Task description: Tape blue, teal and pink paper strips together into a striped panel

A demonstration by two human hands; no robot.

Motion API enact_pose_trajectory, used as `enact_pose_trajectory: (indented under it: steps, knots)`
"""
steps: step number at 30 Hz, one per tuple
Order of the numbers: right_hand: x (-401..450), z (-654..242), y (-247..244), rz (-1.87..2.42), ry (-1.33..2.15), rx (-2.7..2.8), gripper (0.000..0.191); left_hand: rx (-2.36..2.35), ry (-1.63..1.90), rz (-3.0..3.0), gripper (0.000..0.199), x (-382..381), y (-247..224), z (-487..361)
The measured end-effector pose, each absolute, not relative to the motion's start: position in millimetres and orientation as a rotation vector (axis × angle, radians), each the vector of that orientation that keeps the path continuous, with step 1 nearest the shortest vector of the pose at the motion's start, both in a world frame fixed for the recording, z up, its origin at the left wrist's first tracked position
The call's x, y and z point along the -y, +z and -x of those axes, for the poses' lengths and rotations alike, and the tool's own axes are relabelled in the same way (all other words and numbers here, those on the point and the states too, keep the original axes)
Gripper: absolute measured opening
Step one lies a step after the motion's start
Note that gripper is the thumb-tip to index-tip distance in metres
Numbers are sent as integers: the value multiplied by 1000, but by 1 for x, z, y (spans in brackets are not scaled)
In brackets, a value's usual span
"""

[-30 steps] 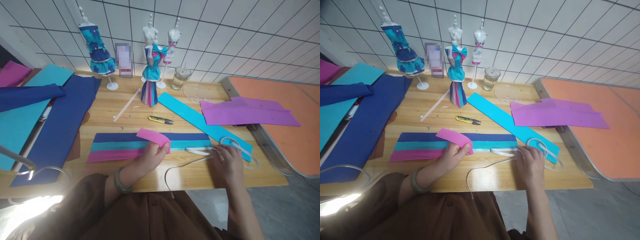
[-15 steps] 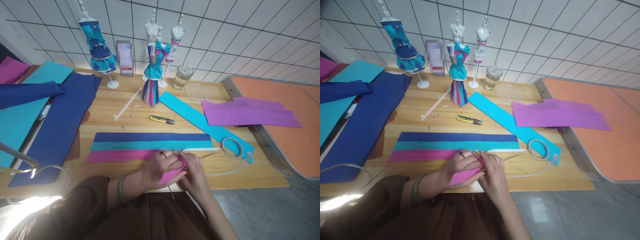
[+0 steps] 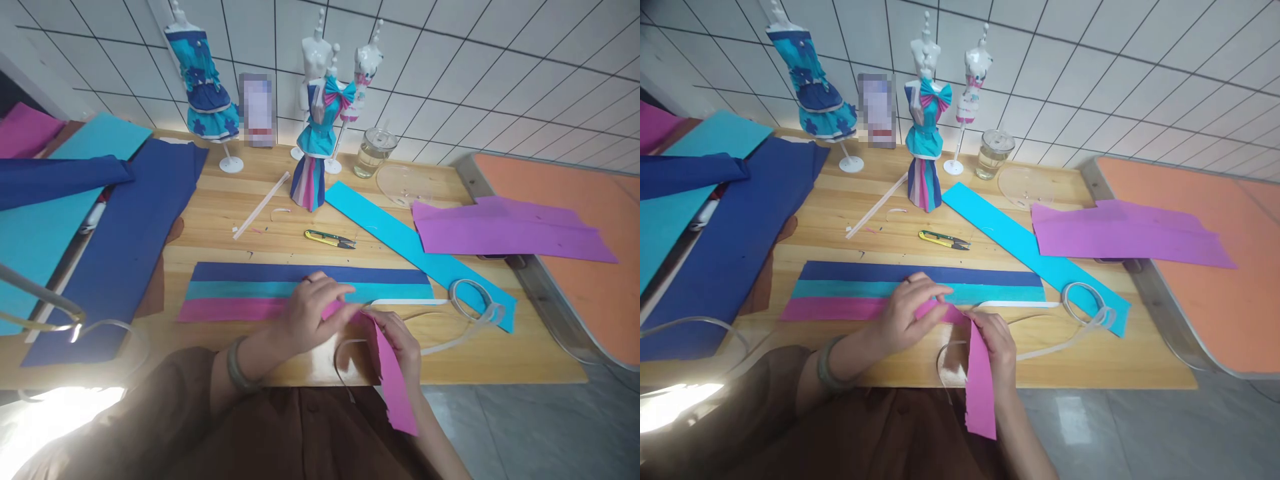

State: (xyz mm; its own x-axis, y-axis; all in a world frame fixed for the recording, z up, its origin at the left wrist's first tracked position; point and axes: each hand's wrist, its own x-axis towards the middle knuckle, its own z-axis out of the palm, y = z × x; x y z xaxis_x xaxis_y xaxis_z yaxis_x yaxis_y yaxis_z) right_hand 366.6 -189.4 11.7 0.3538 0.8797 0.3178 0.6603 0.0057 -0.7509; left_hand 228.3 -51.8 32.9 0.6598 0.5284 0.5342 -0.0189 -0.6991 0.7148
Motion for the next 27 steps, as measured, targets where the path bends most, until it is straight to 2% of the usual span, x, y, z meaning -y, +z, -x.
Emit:
enact_pose_trajectory:
  steps: [3,6,9,16,27]
  knots:
    - [189,-367,13,1712,262,1403,23,-566,751,-2235,14,40,26,-229]
    - [189,-367,14,1705,226,1460,26,-510,486,-2353,18,37,22,-228]
    - [189,-370,15,1742,205,1575,28,-505,363,-2419,16,37,22,-228]
    - [188,-383,13,1862,196,1927,39,-507,307,-2472,17,37,21,-231]
    - [194,-399,6,1877,28,1840,23,-576,309,-2518,21,39,11,-238]
